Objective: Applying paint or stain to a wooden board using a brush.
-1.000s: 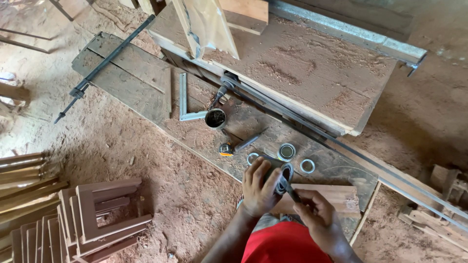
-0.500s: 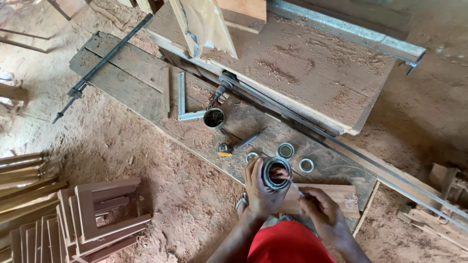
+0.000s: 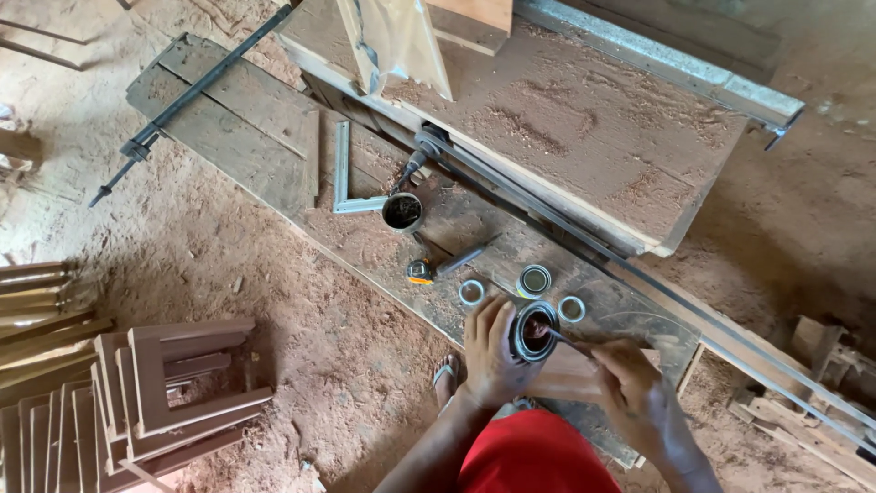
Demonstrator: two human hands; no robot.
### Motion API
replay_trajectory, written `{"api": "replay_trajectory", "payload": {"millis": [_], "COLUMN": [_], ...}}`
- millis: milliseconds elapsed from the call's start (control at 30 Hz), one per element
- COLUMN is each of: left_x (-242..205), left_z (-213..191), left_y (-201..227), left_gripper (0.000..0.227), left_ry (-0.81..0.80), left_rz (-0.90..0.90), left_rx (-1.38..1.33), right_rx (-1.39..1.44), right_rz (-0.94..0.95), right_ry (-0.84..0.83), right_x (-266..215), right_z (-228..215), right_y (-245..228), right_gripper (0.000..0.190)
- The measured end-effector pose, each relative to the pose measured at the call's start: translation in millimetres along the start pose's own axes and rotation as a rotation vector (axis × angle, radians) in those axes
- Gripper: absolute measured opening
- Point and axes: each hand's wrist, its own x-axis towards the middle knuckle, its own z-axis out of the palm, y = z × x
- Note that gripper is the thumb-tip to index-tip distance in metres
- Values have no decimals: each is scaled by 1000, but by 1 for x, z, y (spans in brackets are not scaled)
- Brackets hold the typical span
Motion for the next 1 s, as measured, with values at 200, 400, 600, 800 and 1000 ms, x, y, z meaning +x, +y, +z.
{"api": "replay_trajectory", "payload": {"millis": [200,400,600,800,1000], "left_x": [5,1,-6,-8,-18], "left_z": [-8,-9,-8,-2,3], "left_y": [6,11,9,9,5], "left_gripper": [69,67,70,71,86], "left_ry": [-65,-115,-122,-21,-41], "left_rz": [26,-5,-11,-21,-41], "left_rx": [14,7,-22,65,67], "right_rx": [-351,-285,-515,-178,177], "right_rz": [69,144,-45,135,65], "right_ry": [-152,-347,-174,-202,-114], "right_x": [21,18,9,1,-9], "right_z": [-35,-40,-33,-24,-1], "right_y": [-31,-20,-23,-24,-15], "right_gripper": [48,34,33,38,35]}}
